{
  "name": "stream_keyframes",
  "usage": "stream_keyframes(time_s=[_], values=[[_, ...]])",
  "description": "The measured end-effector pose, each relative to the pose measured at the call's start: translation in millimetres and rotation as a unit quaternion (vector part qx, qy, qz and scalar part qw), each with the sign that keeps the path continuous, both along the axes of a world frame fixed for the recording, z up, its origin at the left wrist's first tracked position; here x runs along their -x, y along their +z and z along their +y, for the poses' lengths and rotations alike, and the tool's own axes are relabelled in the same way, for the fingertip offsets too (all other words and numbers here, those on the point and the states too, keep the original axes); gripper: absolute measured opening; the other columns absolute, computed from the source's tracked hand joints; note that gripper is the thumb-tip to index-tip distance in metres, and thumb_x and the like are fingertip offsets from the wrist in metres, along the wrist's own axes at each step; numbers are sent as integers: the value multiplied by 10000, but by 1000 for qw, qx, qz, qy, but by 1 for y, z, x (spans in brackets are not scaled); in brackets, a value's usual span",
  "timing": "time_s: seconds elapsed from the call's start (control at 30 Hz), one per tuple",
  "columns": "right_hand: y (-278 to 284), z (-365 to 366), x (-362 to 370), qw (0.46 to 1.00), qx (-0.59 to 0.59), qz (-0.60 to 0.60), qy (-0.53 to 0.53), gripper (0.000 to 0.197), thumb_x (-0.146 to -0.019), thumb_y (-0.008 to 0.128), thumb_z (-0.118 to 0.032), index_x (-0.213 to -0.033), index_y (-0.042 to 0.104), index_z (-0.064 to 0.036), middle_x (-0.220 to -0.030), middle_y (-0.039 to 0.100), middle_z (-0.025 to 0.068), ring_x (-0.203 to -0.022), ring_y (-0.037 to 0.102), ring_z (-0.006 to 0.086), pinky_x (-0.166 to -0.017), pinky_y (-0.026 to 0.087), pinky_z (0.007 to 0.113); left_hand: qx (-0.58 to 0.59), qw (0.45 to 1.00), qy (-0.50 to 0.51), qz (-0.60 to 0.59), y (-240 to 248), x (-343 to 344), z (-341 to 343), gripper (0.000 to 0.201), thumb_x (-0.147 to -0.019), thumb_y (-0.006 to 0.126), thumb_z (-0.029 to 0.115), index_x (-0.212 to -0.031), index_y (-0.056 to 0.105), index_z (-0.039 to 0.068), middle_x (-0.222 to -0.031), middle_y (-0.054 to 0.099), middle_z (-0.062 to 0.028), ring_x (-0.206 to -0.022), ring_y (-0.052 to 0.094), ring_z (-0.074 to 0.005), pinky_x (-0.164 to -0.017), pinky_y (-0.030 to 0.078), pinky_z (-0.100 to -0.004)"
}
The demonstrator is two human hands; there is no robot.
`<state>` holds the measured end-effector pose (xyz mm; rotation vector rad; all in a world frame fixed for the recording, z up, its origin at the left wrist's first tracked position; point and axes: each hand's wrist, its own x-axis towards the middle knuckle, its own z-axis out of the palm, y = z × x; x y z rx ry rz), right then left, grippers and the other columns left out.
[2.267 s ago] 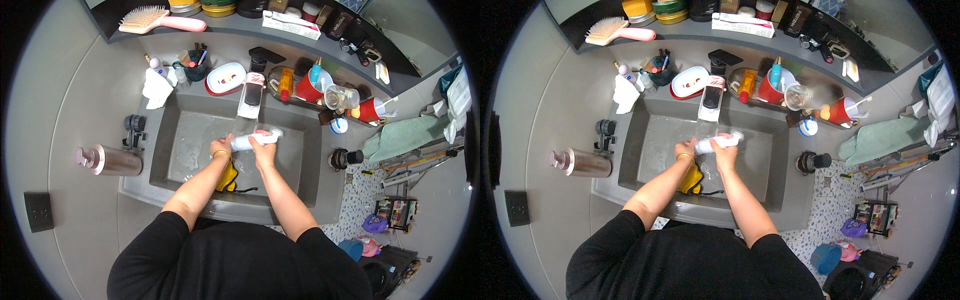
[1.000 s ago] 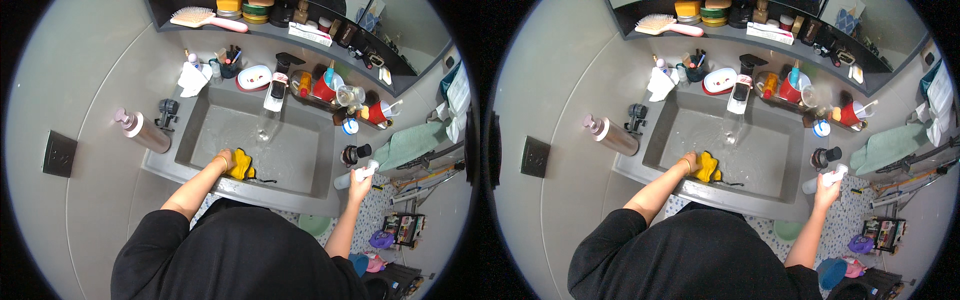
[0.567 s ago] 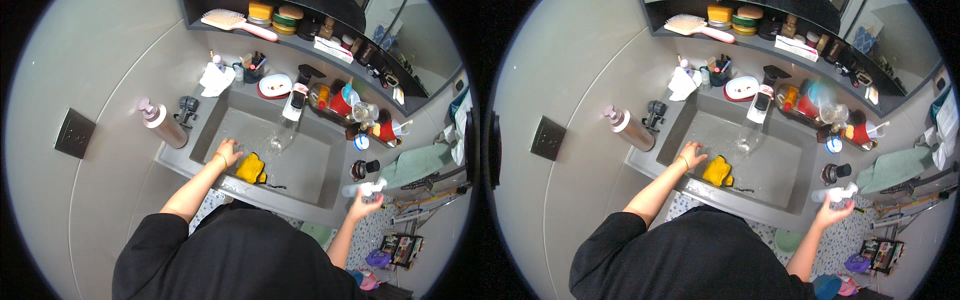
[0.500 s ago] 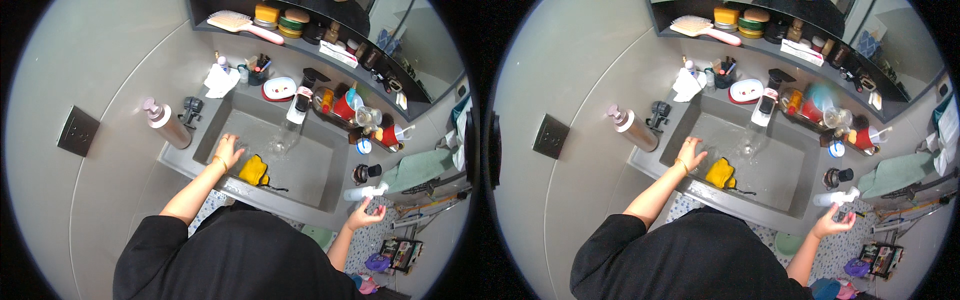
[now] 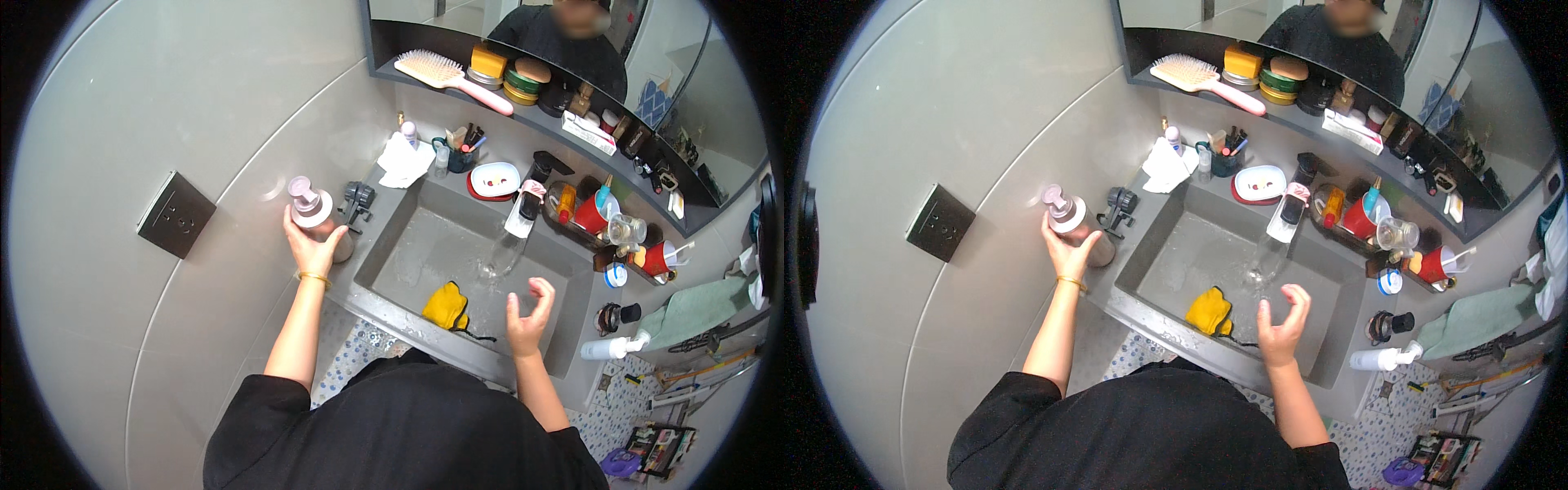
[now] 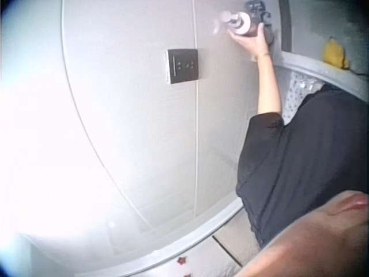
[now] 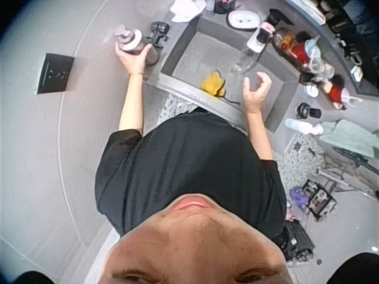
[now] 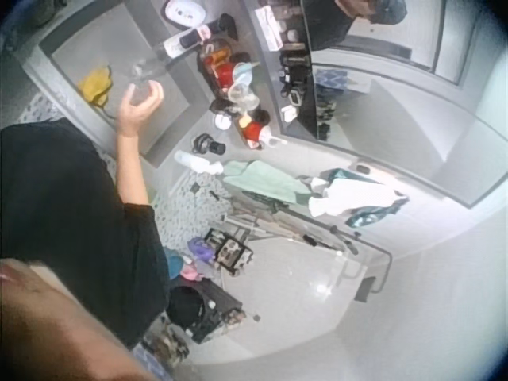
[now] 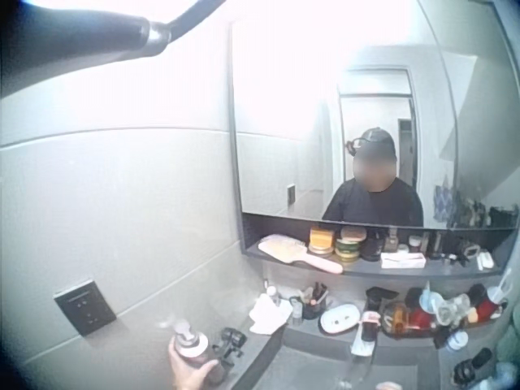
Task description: The person cleans various bathroom items in a sink using a yellow cloth and running water. They wash a small metal object, a black hair tie, a white spray bottle, a pink pump bottle, a black pump bottle, a black camera mount, a white face mask, a soap dish, makeup brushes, and a dark mesh bag. The person rinses each item and places them on the sink counter.
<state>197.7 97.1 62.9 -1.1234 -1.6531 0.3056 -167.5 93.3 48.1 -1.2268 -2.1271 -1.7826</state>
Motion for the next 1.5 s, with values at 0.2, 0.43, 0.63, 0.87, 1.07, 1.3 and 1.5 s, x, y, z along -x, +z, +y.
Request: stream_keyframes(time_s=[0.2,0.43,0.63,0.87,1.07,1.3,1.5], values=[[-13,-9,12,998,52,-14,45,282,-667,607,-26,-915,476,0,-938,486,140,-878,484,256,-753,406,314,12,998,12,-58,-2,0,12,819,-469,806,224,-1129,356,46,-1034,523,-134,-977,513,-266,-830,417,-367],[-6,23,23,976,159,23,150,434,-706,631,-118,-1092,453,-37,-1097,474,96,-1032,463,200,-790,417,310,3,970,-218,104,8,-90,30,771,-437,782,186,-1101,412,58,-1021,526,-124,-945,531,-274,-824,427,-344],[-9,66,39,890,231,242,310,601,-702,671,-67,-1201,339,-25,-1147,433,82,-1084,417,171,-902,369,334,-4,935,-336,117,-26,-178,72,791,-454,784,267,-1120,412,53,-1067,500,-137,-997,480,-318,-858,383,-395],[-87,81,11,782,296,523,168,533,-705,635,22,-1157,378,-93,-1082,457,37,-996,465,159,-832,420,303,73,879,-426,201,-76,-226,117,704,-507,715,238,-1111,407,47,-1063,489,-147,-1013,448,-330,-868,324,-425],[-123,112,-8,768,336,545,28,495,-688,676,-64,-1095,404,-133,-1042,467,45,-938,481,151,-769,428,299,262,762,-565,177,-86,-247,149,700,-492,703,183,-1124,414,96,-1044,497,-159,-1010,450,-342,-852,338,-440],[-145,154,-2,797,312,517,-38,286,-726,658,-100,-959,500,-54,-908,533,36,-822,511,128,-726,424,255,291,674,-677,44,-117,-240,200,742,-486,754,390,-1095,473,72,-1007,552,-159,-943,525,-289,-830,400,-346],[-176,153,-9,770,301,562,26,237,-743,632,-53,-955,527,-51,-901,551,17,-807,528,122,-725,434,257,303,679,-669,-4,-84,-237,178,545,-699,591,460,-1076,514,74,-1021,552,-200,-914,541,-335,-765,425,-365]])
